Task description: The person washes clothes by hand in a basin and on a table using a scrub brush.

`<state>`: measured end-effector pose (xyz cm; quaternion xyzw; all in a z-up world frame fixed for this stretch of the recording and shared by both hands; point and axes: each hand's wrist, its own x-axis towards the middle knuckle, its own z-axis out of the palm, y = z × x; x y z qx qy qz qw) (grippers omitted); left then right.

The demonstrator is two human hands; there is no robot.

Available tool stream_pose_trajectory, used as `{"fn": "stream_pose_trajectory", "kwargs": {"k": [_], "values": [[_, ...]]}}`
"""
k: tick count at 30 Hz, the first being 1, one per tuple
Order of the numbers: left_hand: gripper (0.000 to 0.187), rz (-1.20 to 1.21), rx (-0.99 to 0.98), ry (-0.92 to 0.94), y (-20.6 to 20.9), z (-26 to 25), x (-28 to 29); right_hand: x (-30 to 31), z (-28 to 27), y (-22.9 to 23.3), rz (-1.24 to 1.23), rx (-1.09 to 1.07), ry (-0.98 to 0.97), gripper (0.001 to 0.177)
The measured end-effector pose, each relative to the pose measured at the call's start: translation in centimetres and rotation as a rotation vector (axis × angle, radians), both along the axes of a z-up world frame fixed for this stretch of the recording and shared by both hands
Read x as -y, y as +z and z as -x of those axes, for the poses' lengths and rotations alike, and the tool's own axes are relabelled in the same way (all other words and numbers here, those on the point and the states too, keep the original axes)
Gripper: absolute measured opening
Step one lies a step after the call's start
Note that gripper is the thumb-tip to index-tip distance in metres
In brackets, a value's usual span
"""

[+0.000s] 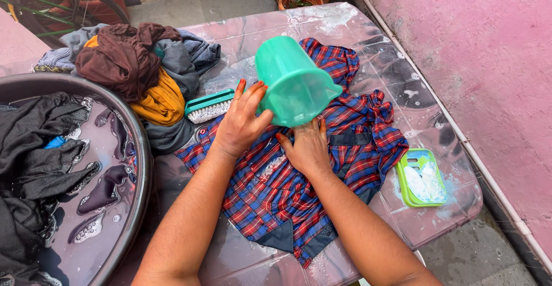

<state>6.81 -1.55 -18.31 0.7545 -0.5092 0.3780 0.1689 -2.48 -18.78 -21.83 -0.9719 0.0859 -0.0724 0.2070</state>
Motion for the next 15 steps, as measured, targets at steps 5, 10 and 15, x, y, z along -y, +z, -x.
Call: {"fn": "stream_pose_trajectory", "kwargs": {"k": [5, 10, 15], "values": [[0.024, 0.140, -0.077, 0.001, 1.5, 0.1, 1.5, 0.1, 0.3, -0.1, 0.027, 0.163, 0.041, 0.070], [0.037, 0.299, -0.244, 0.050, 2.7, -1.0, 3.0, 0.5, -0.9, -1.6, 0.036, 0.155, -0.040, 0.082], [0.037, 0.591, -0.548, 0.248, 3.8, -5.3, 5.2, 0.8, -1.0, -3.0, 0.047, 0.027, -0.075, 0.063]]}}
